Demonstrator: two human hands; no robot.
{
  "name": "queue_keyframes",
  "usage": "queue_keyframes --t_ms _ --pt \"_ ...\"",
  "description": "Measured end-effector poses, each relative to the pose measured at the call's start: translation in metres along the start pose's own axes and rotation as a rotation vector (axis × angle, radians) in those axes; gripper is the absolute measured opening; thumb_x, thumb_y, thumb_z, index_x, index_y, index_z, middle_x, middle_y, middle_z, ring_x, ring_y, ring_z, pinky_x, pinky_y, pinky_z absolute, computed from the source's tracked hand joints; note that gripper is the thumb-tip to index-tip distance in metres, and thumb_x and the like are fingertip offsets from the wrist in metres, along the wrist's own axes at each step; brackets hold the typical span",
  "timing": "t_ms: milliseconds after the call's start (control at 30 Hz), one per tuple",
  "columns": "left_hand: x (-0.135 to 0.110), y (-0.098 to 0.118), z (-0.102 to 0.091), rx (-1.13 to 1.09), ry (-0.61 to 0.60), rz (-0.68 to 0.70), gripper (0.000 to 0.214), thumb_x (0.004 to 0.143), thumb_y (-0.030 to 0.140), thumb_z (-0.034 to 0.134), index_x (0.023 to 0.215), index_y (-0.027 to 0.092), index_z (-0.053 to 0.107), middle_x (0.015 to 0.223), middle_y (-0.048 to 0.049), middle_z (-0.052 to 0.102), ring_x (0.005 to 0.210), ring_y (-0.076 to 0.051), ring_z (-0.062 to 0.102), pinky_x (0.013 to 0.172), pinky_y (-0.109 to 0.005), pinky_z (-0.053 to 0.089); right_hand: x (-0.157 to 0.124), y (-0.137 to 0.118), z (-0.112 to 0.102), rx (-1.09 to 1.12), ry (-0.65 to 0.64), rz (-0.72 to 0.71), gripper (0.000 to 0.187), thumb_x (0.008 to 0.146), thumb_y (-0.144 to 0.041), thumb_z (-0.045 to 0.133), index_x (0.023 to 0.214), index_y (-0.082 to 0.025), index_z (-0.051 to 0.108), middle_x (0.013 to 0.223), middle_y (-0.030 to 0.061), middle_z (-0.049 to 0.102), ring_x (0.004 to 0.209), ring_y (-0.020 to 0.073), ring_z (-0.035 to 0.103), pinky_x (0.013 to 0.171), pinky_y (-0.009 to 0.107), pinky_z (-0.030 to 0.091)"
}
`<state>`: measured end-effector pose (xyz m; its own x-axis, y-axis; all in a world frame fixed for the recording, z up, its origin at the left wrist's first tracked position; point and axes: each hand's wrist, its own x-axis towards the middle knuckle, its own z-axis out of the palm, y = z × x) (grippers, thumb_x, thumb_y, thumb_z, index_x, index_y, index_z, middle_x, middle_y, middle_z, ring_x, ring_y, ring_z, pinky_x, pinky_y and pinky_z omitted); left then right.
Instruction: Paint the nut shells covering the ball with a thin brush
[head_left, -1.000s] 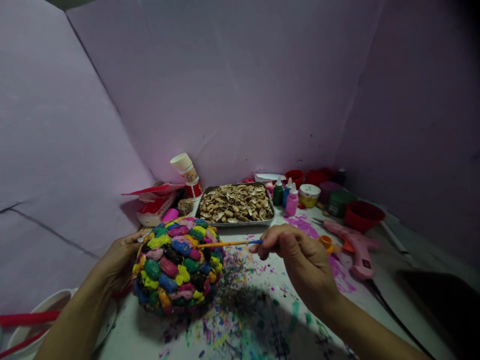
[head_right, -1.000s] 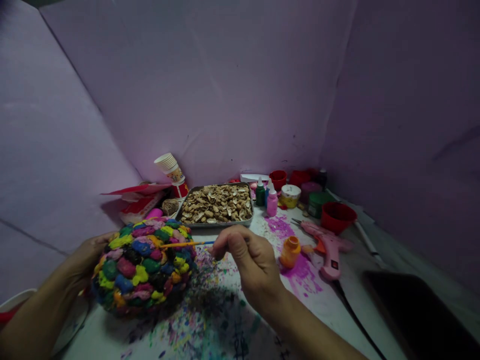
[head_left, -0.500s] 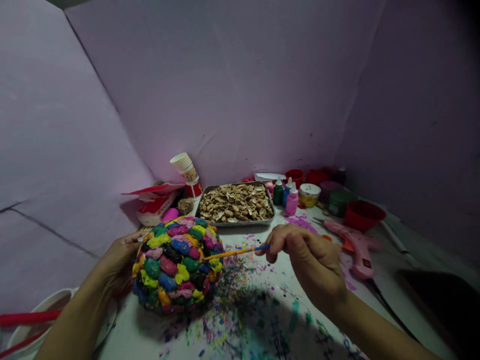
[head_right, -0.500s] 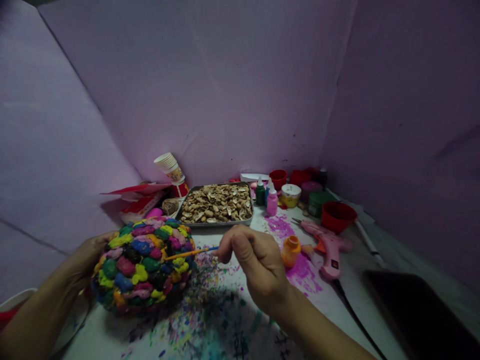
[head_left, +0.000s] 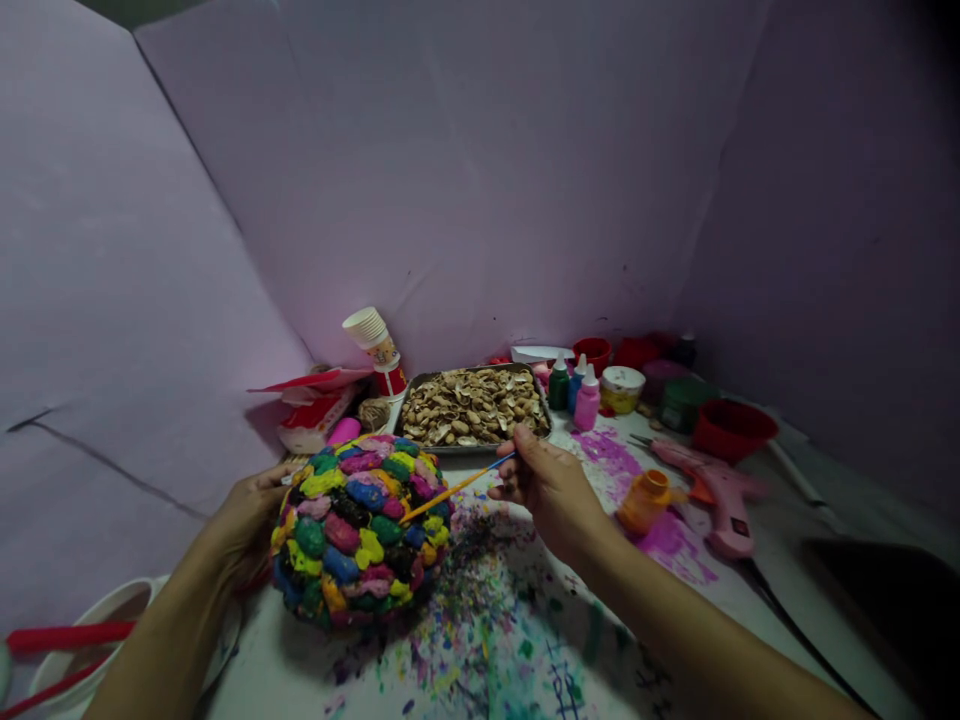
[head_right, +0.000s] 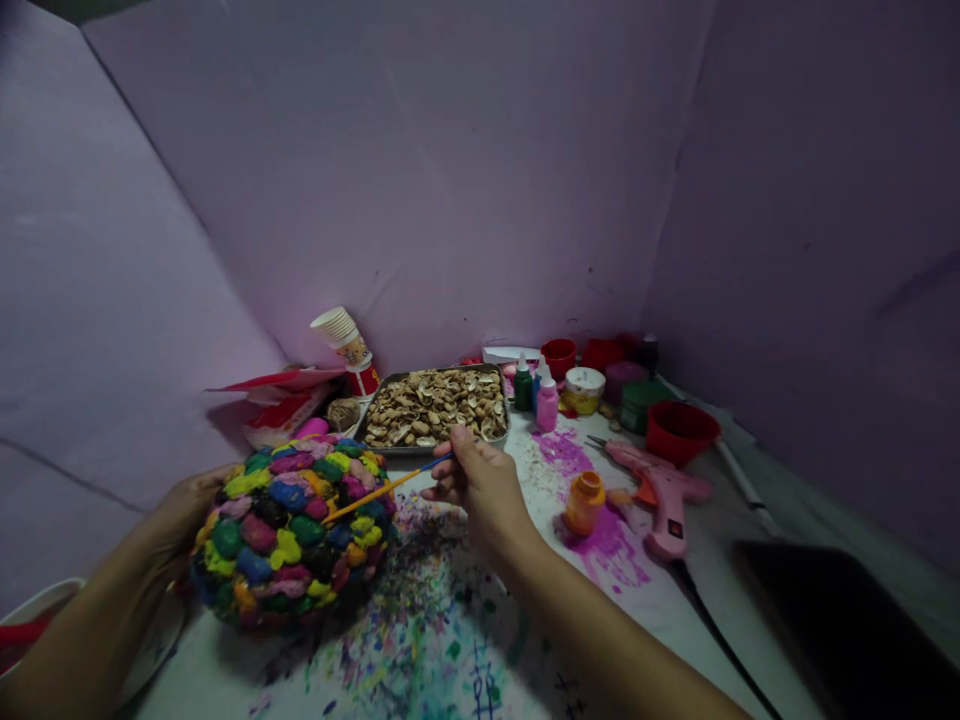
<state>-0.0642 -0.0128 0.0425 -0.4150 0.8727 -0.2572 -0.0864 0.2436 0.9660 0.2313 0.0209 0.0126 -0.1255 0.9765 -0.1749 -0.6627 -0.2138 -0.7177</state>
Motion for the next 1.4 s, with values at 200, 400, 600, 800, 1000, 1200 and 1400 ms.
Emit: queue_keyframes --t_ms 200,400,600,800,1000,1200,1400 --pt "0.0 0.001 0.001 0.023 0.012 -0.006 0.047 0.032 -0.001 0.076 0.075 0.016 0.072 0.057 -0.0031 0.075 0.044 -0.026 0.069 0.042 -0.033 0.059 0.007 0.006 0.006 0.026 0.043 0.037 0.04 0.064 -0.045 0.086 0.06 -0.012 0.064 0.044 -0.0027 0.059 0.033 0.0057 0.05 0.04 0.02 0.056" --pt "-0.002 0.001 0.002 0.035 0.009 -0.008 0.054 0.033 0.0 0.077 0.084 0.017 0.074 0.071 -0.0055 0.079 0.054 -0.028 0.073 0.045 -0.031 0.06 0.017 0.013 0.014 0.036 0.079 0.033 0.04 0.067 -0.045 0.083 0.057 -0.013 0.062 0.041 -0.0047 0.056 0.032 0.0048 0.047 0.037 0.018 0.054" --pt "-0.003 0.001 0.001 0.04 0.008 -0.008 0.057 0.032 -0.001 0.076 0.087 0.016 0.073 0.073 -0.0065 0.079 0.058 -0.029 0.074 0.049 -0.034 0.062 0.019 0.019 0.013 0.008 0.081 0.004 0.043 0.06 -0.049 0.086 0.057 -0.014 0.062 0.04 -0.0051 0.054 0.031 0.0047 0.045 0.035 0.018 0.052" --pt "-0.003 0.003 0.004 0.05 0.012 -0.021 0.056 0.031 -0.002 0.076 0.085 0.016 0.073 0.073 -0.0062 0.079 0.058 -0.029 0.074 0.05 -0.034 0.062 0.012 0.003 0.006 -0.035 0.077 -0.075 0.045 0.058 -0.052 0.085 0.057 -0.015 0.061 0.041 -0.0046 0.056 0.03 0.007 0.048 0.035 0.021 0.051" --pt "-0.003 0.002 0.002 0.049 0.013 -0.02 0.052 0.032 0.001 0.076 0.081 0.016 0.072 0.073 -0.0065 0.079 0.059 -0.031 0.074 0.05 -0.036 0.062 -0.014 -0.032 0.01 -0.11 0.018 -0.381 0.04 0.065 -0.054 0.08 0.06 -0.018 0.064 0.043 -0.004 0.059 0.036 0.0103 0.054 0.042 0.024 0.053" --pt "-0.002 0.001 0.003 0.046 -0.015 -0.029 0.052 0.034 0.001 0.076 0.084 0.016 0.072 0.074 -0.0074 0.079 0.061 -0.031 0.074 0.052 -0.038 0.063 -0.038 -0.035 0.017 -0.301 -0.142 -0.674 0.04 0.08 -0.055 0.069 0.063 -0.019 0.068 0.048 -0.0008 0.064 0.043 0.0119 0.062 0.046 0.023 0.052" --pt "-0.003 0.001 0.003 0.035 -0.026 -0.022 0.055 0.038 0.003 0.077 0.091 0.017 0.073 0.072 -0.0057 0.079 0.057 -0.029 0.074 0.049 -0.034 0.062 -0.033 -0.028 0.012 -0.439 -0.135 -0.746 0.038 0.086 -0.051 0.063 0.066 -0.019 0.07 0.052 0.0005 0.066 0.046 0.0119 0.062 0.046 0.023 0.052"
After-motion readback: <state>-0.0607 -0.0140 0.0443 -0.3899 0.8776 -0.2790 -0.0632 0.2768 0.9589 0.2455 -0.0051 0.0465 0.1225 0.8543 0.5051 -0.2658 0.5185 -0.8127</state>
